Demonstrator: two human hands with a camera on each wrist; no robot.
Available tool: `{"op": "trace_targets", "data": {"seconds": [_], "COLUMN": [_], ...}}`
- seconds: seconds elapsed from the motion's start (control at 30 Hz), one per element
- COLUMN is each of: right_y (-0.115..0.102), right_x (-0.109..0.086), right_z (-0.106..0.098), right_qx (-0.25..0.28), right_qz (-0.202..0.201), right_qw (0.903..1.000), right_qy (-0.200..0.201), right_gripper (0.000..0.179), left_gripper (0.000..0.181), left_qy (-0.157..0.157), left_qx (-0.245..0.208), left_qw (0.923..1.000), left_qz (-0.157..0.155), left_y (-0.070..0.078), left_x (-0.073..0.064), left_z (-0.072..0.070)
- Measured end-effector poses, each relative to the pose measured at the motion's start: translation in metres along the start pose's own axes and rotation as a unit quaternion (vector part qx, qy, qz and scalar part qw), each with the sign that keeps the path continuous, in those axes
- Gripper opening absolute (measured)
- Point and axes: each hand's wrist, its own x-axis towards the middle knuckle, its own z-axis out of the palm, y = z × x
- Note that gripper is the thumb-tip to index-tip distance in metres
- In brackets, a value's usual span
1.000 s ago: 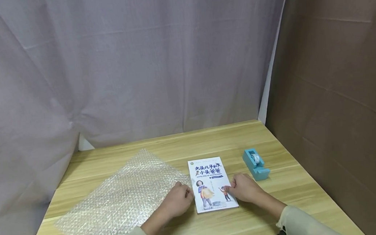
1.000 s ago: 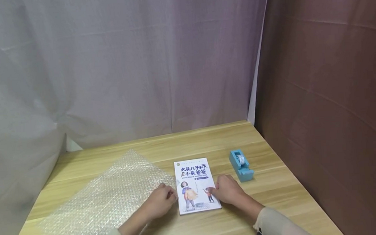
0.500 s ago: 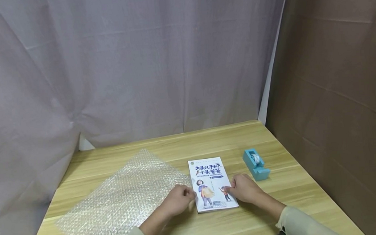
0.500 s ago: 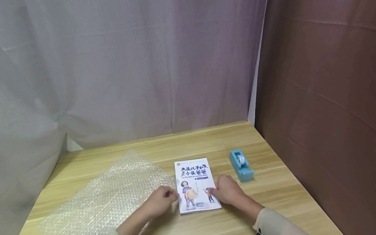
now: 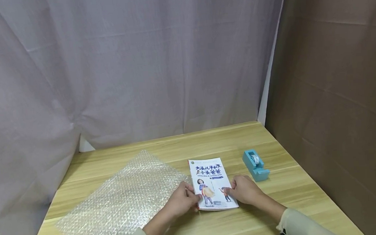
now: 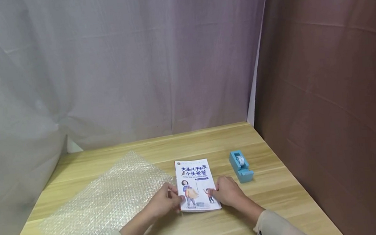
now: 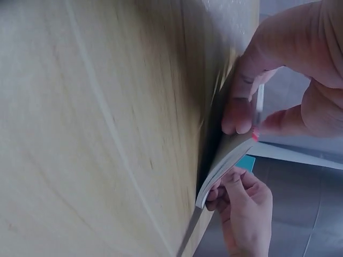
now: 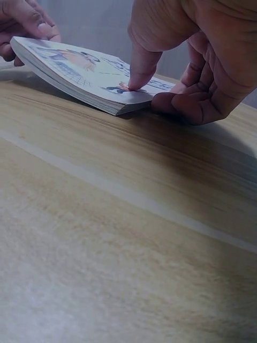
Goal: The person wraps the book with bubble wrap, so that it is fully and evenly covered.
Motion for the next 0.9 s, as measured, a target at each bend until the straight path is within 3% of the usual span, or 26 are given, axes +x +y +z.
{"op": "trace_targets", "data": {"seconds": [0.3,0.5,0.7,0.9], "right_y": [0.000,0.002,0.004,0.004], "right_x": [-0.005,-0.006,-0.006,-0.007], "right_z": [-0.005,-0.007,-0.009,-0.010], "right_qx": [0.028,0.099,0.197,0.237], "right_qz": [-0.010,-0.001,0.031,0.040], "right_qw": [0.9995,0.9950,0.9787,0.9689], "right_qy": [0.007,-0.013,-0.050,-0.058], "right_gripper": [0.032,0.014,0.041,0.058], "left_gripper": [0.066,0.074,0.076,0.076], "left_qy": [0.013,0.005,0.000,-0.016], "left_qx": [0.021,0.013,0.011,-0.016], "left_qw": [0.9993,0.9996,0.9997,0.9996], "left_qz": [0.028,0.023,0.023,0.016], "left_y": [0.014,0.018,0.018,0.017], "left_x": [-0.001,0.000,0.001,0.001], "left_z": [0.000,-0.002,-0.006,-0.007]}}
